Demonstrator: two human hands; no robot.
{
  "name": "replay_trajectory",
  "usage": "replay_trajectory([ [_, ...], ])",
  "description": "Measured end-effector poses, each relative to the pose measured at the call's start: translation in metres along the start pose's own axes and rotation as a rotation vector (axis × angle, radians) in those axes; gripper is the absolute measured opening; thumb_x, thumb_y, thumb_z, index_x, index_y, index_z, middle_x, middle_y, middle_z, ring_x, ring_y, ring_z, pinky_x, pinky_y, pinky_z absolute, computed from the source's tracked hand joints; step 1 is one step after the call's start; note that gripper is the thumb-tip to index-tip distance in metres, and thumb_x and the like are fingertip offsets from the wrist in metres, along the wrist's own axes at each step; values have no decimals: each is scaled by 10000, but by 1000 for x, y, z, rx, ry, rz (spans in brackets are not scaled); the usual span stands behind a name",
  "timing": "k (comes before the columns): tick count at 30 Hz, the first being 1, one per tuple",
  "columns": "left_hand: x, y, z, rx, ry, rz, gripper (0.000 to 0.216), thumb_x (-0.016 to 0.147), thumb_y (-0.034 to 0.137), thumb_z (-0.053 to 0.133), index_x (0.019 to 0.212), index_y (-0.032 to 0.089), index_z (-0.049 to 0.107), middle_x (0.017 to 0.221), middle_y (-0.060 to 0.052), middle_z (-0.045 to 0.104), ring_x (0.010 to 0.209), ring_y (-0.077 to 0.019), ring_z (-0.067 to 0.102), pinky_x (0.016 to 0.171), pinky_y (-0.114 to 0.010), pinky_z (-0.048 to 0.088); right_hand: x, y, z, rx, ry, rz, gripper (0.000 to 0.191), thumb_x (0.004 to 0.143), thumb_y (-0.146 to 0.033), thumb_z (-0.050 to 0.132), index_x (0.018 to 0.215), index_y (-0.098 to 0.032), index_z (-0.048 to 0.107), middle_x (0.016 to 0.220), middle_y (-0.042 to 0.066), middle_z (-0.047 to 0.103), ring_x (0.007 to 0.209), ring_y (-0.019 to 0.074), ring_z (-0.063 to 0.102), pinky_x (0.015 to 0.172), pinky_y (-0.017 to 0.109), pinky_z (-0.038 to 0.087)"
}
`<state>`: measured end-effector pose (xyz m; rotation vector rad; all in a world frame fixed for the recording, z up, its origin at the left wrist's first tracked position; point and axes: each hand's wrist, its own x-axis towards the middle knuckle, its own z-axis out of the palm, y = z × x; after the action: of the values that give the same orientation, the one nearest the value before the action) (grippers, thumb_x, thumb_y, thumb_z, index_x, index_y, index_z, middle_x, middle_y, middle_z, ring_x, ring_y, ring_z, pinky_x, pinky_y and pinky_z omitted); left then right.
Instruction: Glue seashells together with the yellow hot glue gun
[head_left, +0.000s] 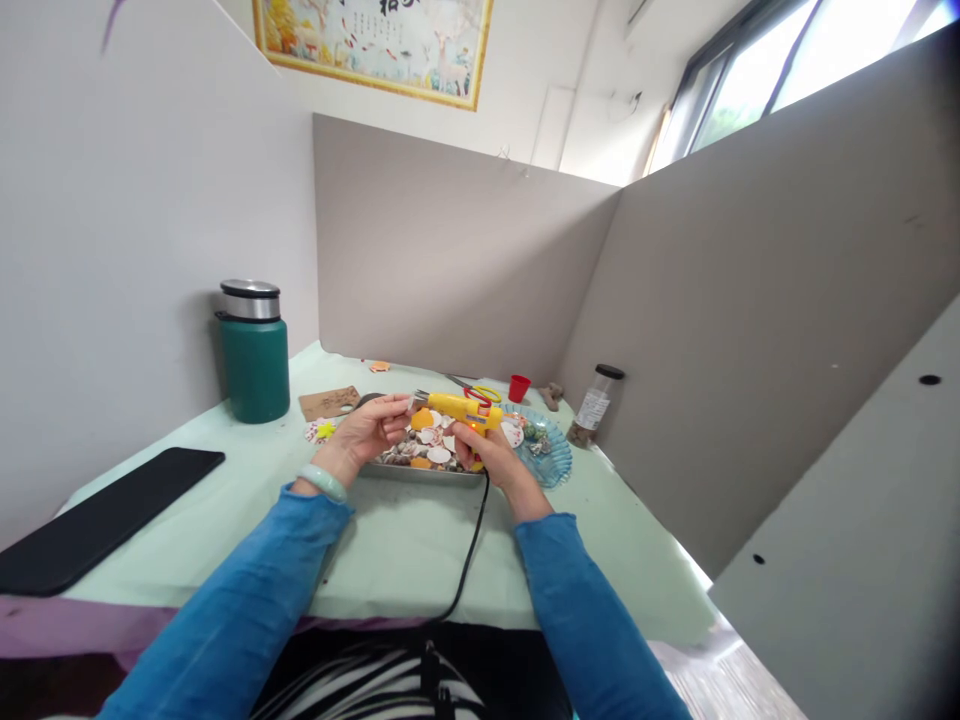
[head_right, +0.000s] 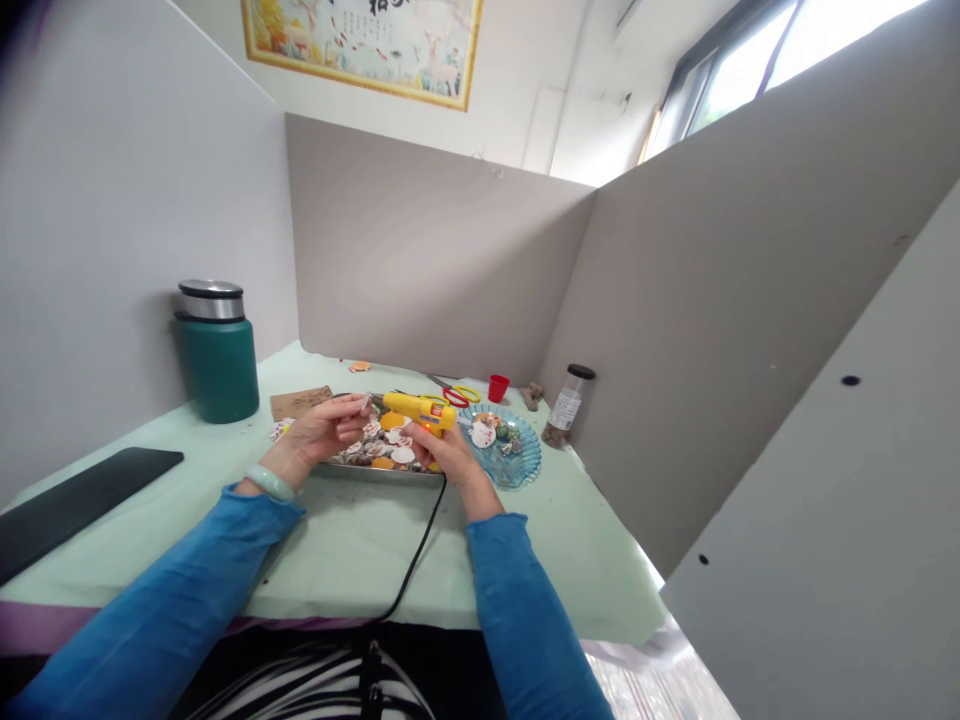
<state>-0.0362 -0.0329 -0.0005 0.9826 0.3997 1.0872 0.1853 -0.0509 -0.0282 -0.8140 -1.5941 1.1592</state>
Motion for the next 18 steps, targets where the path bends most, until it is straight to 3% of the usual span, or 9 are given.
replay_trajectory([
  [4,2,1,-1,-10,54,4,148,704,113,753,726,99,607,666,3,537,422,1,331,374,-114,282,1,2,-2,41,91,-40,429,779,-601,647,835,-175,642,516,-48,481,447,97,404,453,250,320],
  [8,4,0,-1,-19,87,-6,155,702,100,757,714,95,603,644,11,523,416,1,339,365,-115,274,1,4,-3,37,37,-42,423,789,-598,643,856,-180,649,525,-49,479,455,97,391,468,255,334],
  [18,5,-5,-3,7,27,-25,159,692,110,776,710,84,620,627,21,505,429,-6,365,367,-121,288,-1,0,1,1,-29,-2,407,786,-598,654,837,-195,641,527,-52,466,449,93,383,460,253,295],
])
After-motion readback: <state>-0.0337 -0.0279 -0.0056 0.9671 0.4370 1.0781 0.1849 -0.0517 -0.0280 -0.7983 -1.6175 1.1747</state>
